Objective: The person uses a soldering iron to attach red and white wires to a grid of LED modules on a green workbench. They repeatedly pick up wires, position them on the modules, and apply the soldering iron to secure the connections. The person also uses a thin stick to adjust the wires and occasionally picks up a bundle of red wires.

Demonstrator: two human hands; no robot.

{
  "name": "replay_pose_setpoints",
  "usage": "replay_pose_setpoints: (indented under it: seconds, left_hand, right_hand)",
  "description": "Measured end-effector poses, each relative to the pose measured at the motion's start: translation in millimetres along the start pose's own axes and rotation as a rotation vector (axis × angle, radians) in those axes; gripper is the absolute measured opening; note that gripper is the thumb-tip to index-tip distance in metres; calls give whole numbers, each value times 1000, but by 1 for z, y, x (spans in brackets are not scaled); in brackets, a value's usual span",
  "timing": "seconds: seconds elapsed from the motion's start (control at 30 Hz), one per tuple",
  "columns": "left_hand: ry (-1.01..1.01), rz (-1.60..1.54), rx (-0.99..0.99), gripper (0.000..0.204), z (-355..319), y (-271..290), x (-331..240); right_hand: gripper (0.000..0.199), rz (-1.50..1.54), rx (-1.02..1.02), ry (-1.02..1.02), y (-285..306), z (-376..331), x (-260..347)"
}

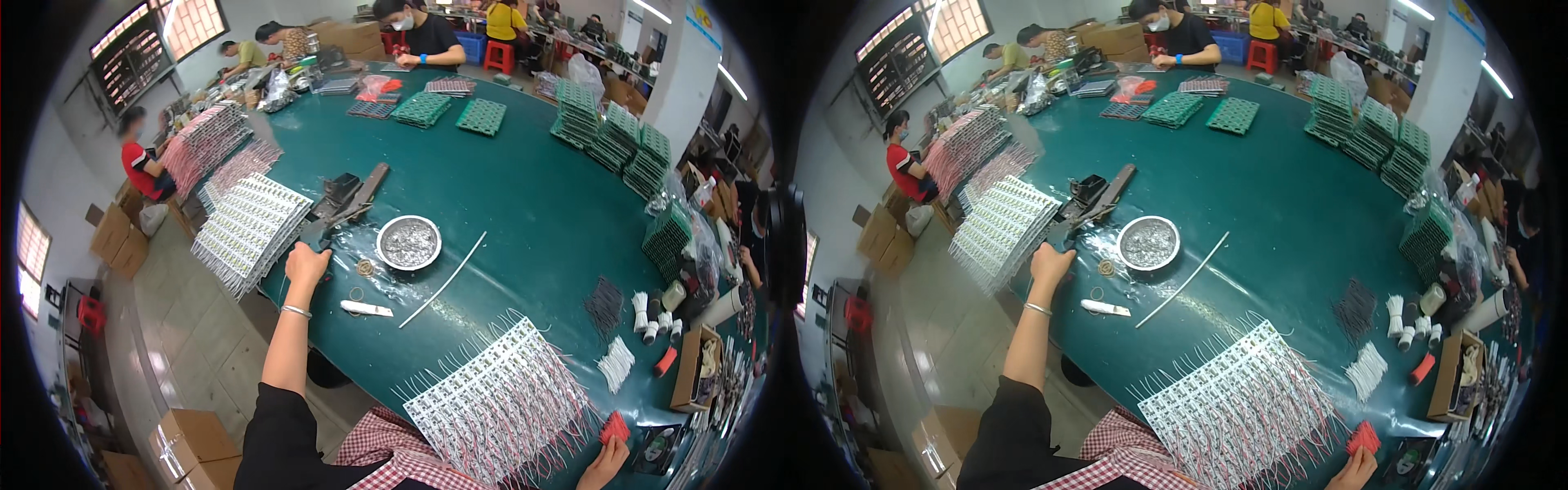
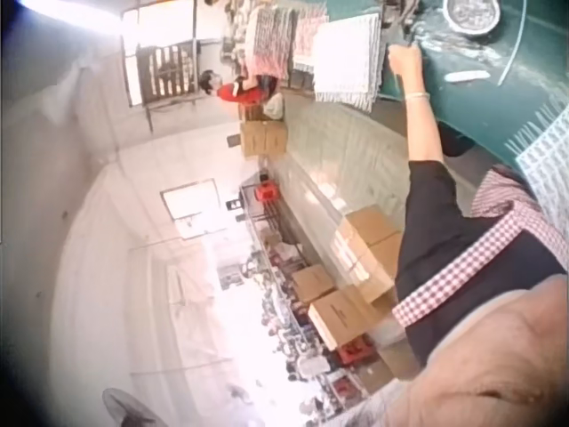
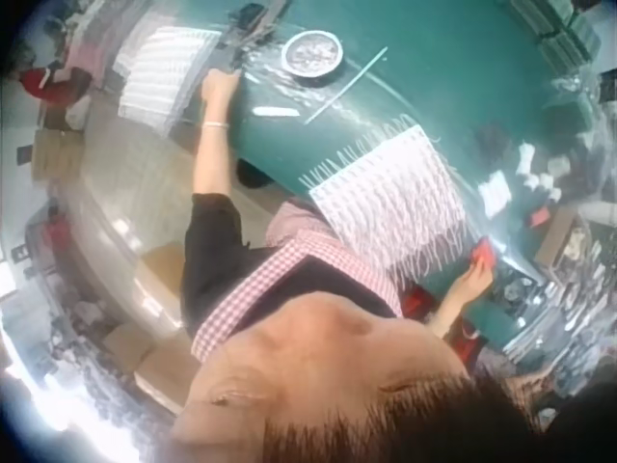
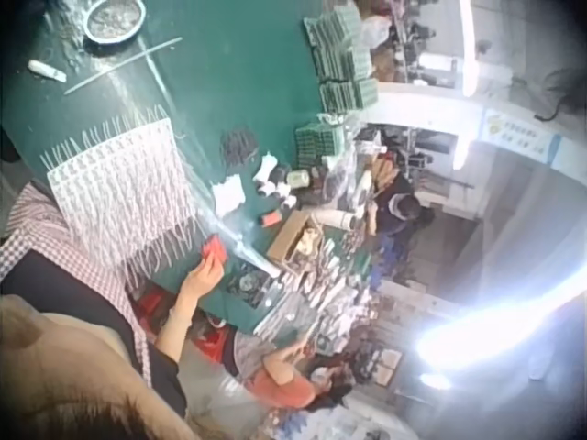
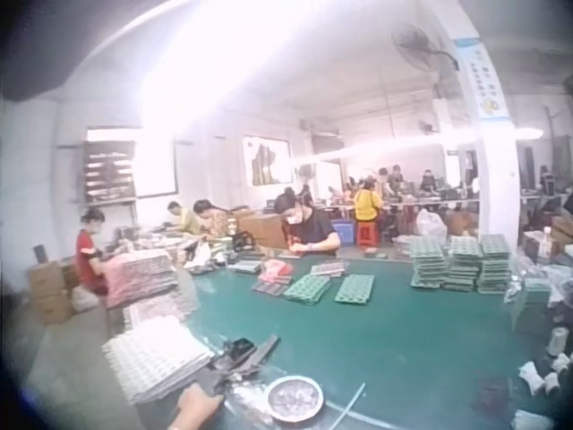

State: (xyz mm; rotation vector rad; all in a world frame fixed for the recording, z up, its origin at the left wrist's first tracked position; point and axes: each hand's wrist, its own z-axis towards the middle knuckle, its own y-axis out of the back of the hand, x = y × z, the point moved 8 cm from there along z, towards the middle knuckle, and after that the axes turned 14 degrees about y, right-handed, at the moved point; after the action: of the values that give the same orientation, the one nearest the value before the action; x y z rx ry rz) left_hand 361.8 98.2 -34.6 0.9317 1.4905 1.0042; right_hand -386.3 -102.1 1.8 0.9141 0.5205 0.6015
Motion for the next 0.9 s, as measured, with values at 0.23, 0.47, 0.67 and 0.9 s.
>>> replay_pose_setpoints:
  seconds: [0.23, 0.47, 0.67, 0.9]
  left_hand:
    - [-20, -272, -134, 50, -2, 2, 22]
    - [-174, -967, -209, 42, -78, 33, 48]
    - [16, -1703, 813, 36, -118, 50, 25]
    - [-331, -1579, 455, 34, -118, 206, 16]
  right_hand:
    - [7, -105, -96, 56, 11, 21, 7]
    - [8, -57, -80, 46, 24, 33, 15]
    - [14, 8, -115, 51, 42, 52, 36]
    - [16, 61, -176, 92, 31, 27, 25]
